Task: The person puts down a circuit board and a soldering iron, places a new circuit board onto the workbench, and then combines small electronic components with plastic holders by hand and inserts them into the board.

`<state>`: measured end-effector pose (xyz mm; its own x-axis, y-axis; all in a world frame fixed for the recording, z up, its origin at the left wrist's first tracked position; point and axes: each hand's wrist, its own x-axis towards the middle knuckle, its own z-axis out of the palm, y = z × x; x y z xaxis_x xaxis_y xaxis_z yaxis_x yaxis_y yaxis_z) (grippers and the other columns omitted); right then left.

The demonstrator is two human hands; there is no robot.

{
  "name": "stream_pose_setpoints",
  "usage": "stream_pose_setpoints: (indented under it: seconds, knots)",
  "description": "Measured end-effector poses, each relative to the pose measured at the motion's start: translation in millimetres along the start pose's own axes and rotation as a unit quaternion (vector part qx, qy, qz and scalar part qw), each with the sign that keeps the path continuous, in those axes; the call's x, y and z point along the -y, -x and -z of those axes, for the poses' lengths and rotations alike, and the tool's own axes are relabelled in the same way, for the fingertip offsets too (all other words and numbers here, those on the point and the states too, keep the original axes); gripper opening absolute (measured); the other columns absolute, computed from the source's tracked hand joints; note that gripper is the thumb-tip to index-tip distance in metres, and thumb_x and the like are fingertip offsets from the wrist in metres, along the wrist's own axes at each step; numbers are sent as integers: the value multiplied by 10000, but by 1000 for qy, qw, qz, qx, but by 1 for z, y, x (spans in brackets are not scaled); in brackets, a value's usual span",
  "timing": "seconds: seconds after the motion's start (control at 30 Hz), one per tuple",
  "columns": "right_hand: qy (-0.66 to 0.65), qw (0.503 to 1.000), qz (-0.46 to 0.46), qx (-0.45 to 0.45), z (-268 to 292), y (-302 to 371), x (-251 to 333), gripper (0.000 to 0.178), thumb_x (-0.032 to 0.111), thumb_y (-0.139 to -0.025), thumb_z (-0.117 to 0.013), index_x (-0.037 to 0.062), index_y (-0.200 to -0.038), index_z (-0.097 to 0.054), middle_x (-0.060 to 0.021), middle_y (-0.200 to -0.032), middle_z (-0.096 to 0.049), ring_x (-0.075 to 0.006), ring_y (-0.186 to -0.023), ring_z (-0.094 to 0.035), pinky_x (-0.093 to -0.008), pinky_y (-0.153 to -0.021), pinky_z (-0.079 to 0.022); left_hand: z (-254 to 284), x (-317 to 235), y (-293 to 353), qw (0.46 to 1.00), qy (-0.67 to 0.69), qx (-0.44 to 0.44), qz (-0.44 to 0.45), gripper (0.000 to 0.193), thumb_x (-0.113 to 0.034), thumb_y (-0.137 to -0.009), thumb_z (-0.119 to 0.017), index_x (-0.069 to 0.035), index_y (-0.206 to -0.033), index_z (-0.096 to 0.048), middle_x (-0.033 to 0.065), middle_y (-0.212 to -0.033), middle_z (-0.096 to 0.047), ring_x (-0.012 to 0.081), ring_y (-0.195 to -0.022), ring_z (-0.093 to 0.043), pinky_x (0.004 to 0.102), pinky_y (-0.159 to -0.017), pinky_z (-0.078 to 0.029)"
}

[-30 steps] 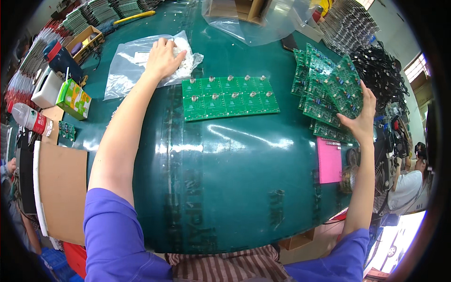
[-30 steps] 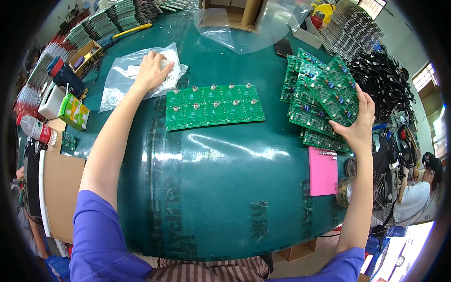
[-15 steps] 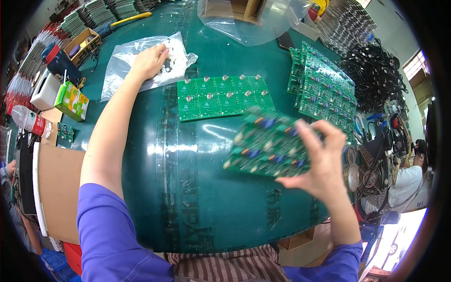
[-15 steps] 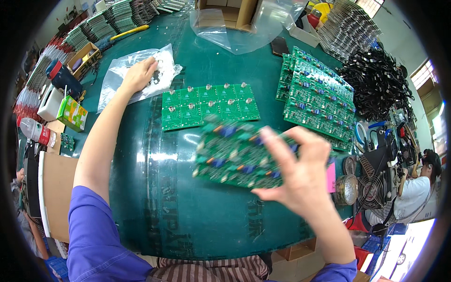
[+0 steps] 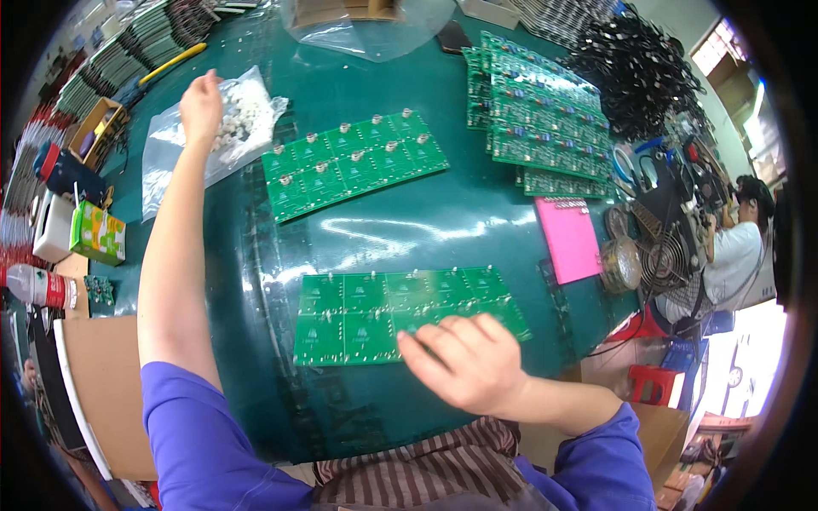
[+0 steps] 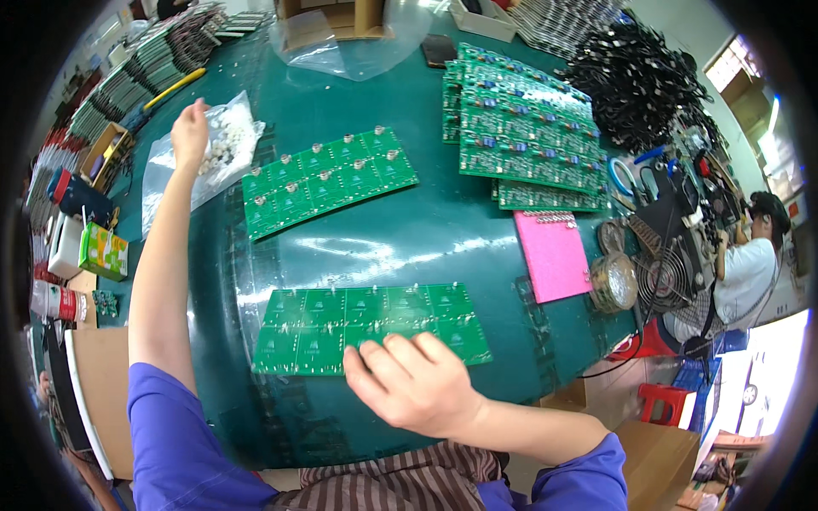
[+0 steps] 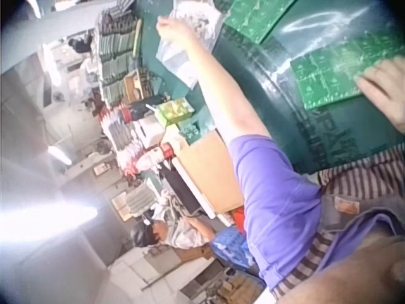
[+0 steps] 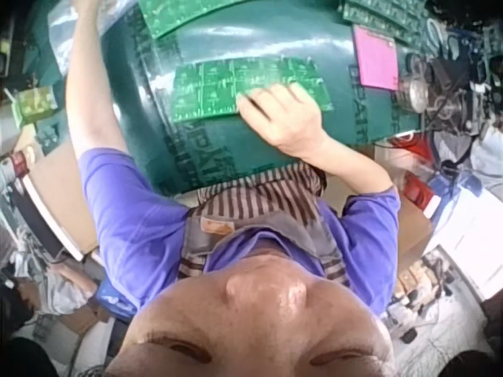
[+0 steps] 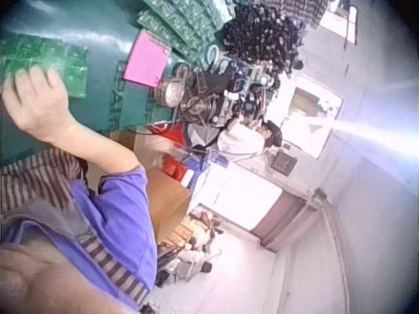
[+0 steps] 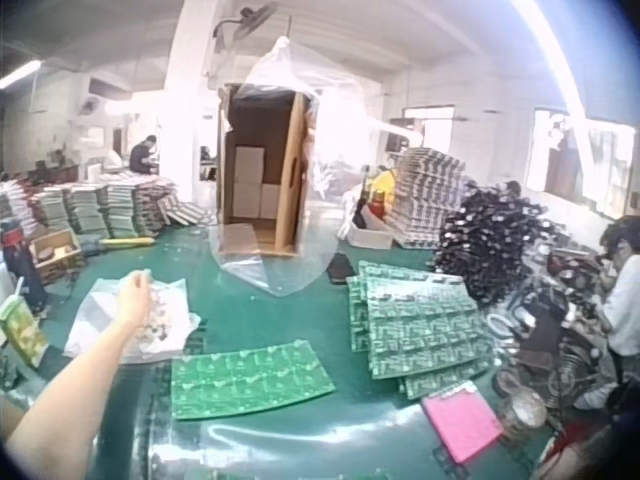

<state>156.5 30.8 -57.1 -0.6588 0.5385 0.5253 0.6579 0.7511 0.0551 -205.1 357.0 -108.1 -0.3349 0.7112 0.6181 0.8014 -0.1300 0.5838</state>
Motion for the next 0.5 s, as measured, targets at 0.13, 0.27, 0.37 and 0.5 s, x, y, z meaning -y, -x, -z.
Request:
stream_pose_setpoints:
  seconds: [0.13, 0.27, 0.37, 0.5]
  knots:
    - [-64, 997, -28, 37, -6, 29, 20, 229, 125, -669, -624, 85, -894, -639, -21, -876, -583, -142, -752, -552, -257, -588, -396, 22, 16, -9, 581, 661, 113, 460, 229, -194, -945, -409, -25, -914, -560, 25, -627, -494, 120, -487, -414, 251, -383, -295]
    - [-135, 988, -54, 58, 3, 39, 14, 218, 170, -706, -665, 82, -902, -629, -16, -891, -584, -161, -800, -558, -280, -648, -424, 49, -55, 21, 345, 716, 140, 591, 183, -137, -942, -383, -19, -922, -522, -17, -628, -388, 65, -483, -288, 206, -360, -179]
    - [-243, 964, -47, 92, 14, 40, -8, 266, 217, -709, -703, 61, -898, -599, -46, -896, -580, -205, -839, -561, -326, -705, -445, 68, -86, 46, 282, 740, 222, 568, 199, -139, -945, -382, -4, -925, -526, -2, -647, -420, 74, -495, -327, 212, -365, -207]
    - [-55, 968, -246, -8, 15, 60, -73, 317, 209, -727, -711, 27, -943, -567, -137, -974, -571, -310, -900, -542, -387, -785, -439, 90, -119, 77, 230, 747, 288, 554, 221, -164, -954, -375, -7, -936, -531, 3, -677, -427, 74, -519, -343, 211, -372, -222]
